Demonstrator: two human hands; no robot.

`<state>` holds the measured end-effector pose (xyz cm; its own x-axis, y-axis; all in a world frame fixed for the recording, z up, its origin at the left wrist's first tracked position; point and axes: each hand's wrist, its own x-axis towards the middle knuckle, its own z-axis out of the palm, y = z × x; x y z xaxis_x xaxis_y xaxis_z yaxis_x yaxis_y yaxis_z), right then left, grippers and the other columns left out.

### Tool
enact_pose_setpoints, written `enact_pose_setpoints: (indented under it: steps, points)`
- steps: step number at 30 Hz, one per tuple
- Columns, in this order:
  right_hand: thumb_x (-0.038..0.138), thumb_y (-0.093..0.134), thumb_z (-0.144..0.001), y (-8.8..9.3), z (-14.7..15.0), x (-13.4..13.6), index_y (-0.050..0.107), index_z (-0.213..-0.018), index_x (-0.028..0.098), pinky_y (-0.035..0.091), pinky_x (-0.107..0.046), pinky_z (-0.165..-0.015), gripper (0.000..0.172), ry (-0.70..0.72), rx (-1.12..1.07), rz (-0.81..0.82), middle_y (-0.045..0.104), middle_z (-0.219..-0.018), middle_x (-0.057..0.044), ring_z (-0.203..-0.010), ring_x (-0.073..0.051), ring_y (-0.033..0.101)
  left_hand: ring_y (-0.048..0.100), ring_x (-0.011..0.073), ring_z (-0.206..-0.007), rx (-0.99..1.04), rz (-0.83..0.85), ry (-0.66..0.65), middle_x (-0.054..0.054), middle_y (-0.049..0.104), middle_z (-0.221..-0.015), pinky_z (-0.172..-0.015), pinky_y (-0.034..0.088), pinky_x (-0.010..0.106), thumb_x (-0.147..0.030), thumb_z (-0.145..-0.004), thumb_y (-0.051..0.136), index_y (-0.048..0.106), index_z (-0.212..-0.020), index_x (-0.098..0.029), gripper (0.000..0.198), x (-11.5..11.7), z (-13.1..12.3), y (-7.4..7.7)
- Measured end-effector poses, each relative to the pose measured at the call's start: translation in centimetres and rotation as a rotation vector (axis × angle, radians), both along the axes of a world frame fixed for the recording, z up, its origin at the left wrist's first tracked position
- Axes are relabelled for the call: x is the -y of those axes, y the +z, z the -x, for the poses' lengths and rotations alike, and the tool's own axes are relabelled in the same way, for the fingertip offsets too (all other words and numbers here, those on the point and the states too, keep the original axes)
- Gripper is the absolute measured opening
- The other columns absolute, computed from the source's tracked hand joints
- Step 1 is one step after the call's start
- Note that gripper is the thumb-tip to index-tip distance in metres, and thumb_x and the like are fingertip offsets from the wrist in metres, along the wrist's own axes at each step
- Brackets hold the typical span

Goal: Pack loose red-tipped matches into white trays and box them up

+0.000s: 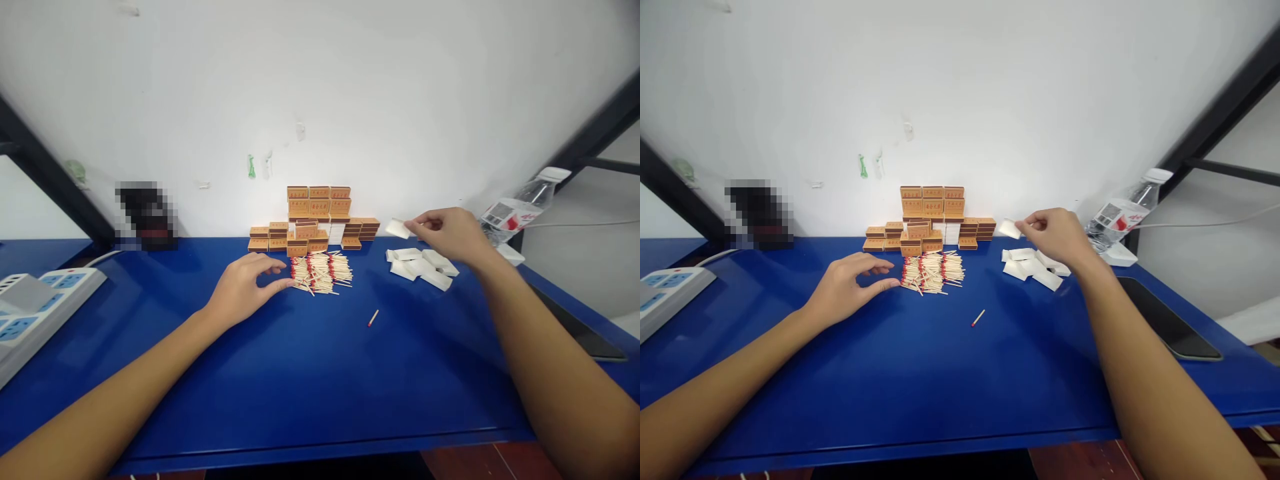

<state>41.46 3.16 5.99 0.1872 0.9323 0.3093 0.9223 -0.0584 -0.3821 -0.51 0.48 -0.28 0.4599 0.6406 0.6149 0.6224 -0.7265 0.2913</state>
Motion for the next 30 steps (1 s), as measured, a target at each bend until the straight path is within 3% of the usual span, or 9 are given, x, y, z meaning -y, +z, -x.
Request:
enact_pose_setpoints:
  steps: [3, 9, 13, 15, 18, 20, 22, 26, 30]
  points:
    - [0.045, 0.062, -0.097, 0.8, -2.4, 0.4, 0.077, -0.090, 0.018, 0.042, -0.033, -0.071, 0.032, -0.081, 0.073, 0.153, 0.078, -0.086, -0.009, -0.083, -0.023, 0.066, 0.071, 0.0200, -0.088, -0.003, 0.001, -0.005, 0.003, 0.078, -0.097, -0.078, 0.058, 0.035, -0.051, -0.092, 0.077, 0.076, -0.107, -0.022, 0.032, 0.0, 0.0, 0.0]
    - [0.038, 0.069, -0.093, 1.3, -5.4, 1.0, 0.076, -0.069, 0.016, 0.041, -0.034, -0.067, 0.034, -0.038, 0.084, 0.433, 0.074, -0.071, -0.008, -0.068, -0.021, 0.063, 0.070, 0.0188, -0.082, -0.020, 0.037, -0.006, 0.003, 0.077, -0.092, -0.075, 0.057, 0.034, -0.053, -0.093, 0.074, 0.076, -0.105, -0.022, 0.033, 0.0, 0.0, 0.0]
    - [0.036, 0.067, -0.094, 1.0, -5.1, 0.7, 0.081, -0.090, 0.015, 0.043, -0.036, -0.074, 0.026, -0.013, 0.109, 0.370, 0.078, -0.091, -0.012, -0.083, -0.025, 0.066, 0.070, 0.0192, -0.083, -0.029, 0.034, 0.012, 0.003, 0.077, -0.093, -0.076, 0.058, 0.035, -0.054, -0.093, 0.074, 0.076, -0.106, -0.022, 0.034, 0.0, 0.0, 0.0]
    - [0.037, 0.064, -0.095, 1.0, -4.0, 0.8, 0.081, -0.100, 0.016, 0.043, -0.036, -0.074, 0.028, 0.016, 0.114, 0.313, 0.077, -0.091, -0.012, -0.082, -0.024, 0.065, 0.070, 0.0196, -0.084, -0.025, 0.038, 0.018, 0.003, 0.077, -0.093, -0.077, 0.058, 0.036, -0.053, -0.092, 0.075, 0.076, -0.108, -0.022, 0.035, 0.0, 0.0, 0.0]
    - [0.045, 0.067, -0.093, 1.1, -1.3, 1.6, 0.080, -0.100, 0.021, 0.044, -0.033, -0.066, 0.028, 0.235, 0.036, 0.349, 0.072, -0.078, -0.006, -0.070, -0.019, 0.061, 0.071, 0.0200, -0.084, -0.022, 0.039, 0.016, 0.003, 0.078, -0.093, -0.078, 0.059, 0.036, -0.053, -0.092, 0.075, 0.076, -0.109, -0.023, 0.035, 0.0, 0.0, 0.1]
    - [0.051, 0.075, -0.085, 0.8, 1.0, 2.4, 0.079, -0.099, 0.024, 0.046, -0.031, -0.063, 0.031, 0.568, -0.069, 0.486, 0.069, -0.074, -0.003, -0.067, -0.018, 0.060, 0.071, 0.0202, -0.084, -0.025, 0.035, 0.014, 0.003, 0.078, -0.093, -0.078, 0.059, 0.036, -0.055, -0.093, 0.074, 0.076, -0.108, -0.023, 0.035, 0.0, 0.1, 0.0]
    - [0.051, 0.083, -0.077, 0.3, 3.4, 3.1, 0.080, -0.096, 0.027, 0.046, -0.029, -0.059, 0.031, 0.767, -0.080, 0.622, 0.067, -0.072, -0.001, -0.065, -0.018, 0.060, 0.071, 0.0201, -0.083, -0.031, 0.028, 0.019, 0.003, 0.078, -0.093, -0.078, 0.059, 0.036, -0.055, -0.093, 0.073, 0.076, -0.108, -0.024, 0.035, -0.1, 0.1, 0.0]
    - [0.044, 0.084, -0.077, -1.1, 6.5, 3.8, 0.082, -0.086, 0.026, 0.041, -0.029, -0.055, 0.020, 0.905, -0.063, 0.739, 0.063, -0.067, 0.000, -0.061, -0.016, 0.056, 0.071, 0.0200, -0.084, -0.038, 0.007, 0.030, 0.003, 0.078, -0.094, -0.077, 0.058, 0.037, -0.054, -0.093, 0.074, 0.075, -0.109, -0.023, 0.035, -0.2, 0.2, 0.1]
    - [0.040, 0.076, -0.083, -1.8, 7.4, 3.6, 0.079, -0.078, 0.024, 0.036, -0.028, -0.053, 0.017, 0.908, -0.037, 0.749, 0.059, -0.064, 0.002, -0.058, -0.014, 0.049, 0.070, 0.0198, -0.084, -0.038, -0.017, 0.035, 0.003, 0.078, -0.093, -0.077, 0.058, 0.036, -0.052, -0.094, 0.073, 0.075, -0.111, -0.022, 0.035, -0.3, 0.4, 0.2]
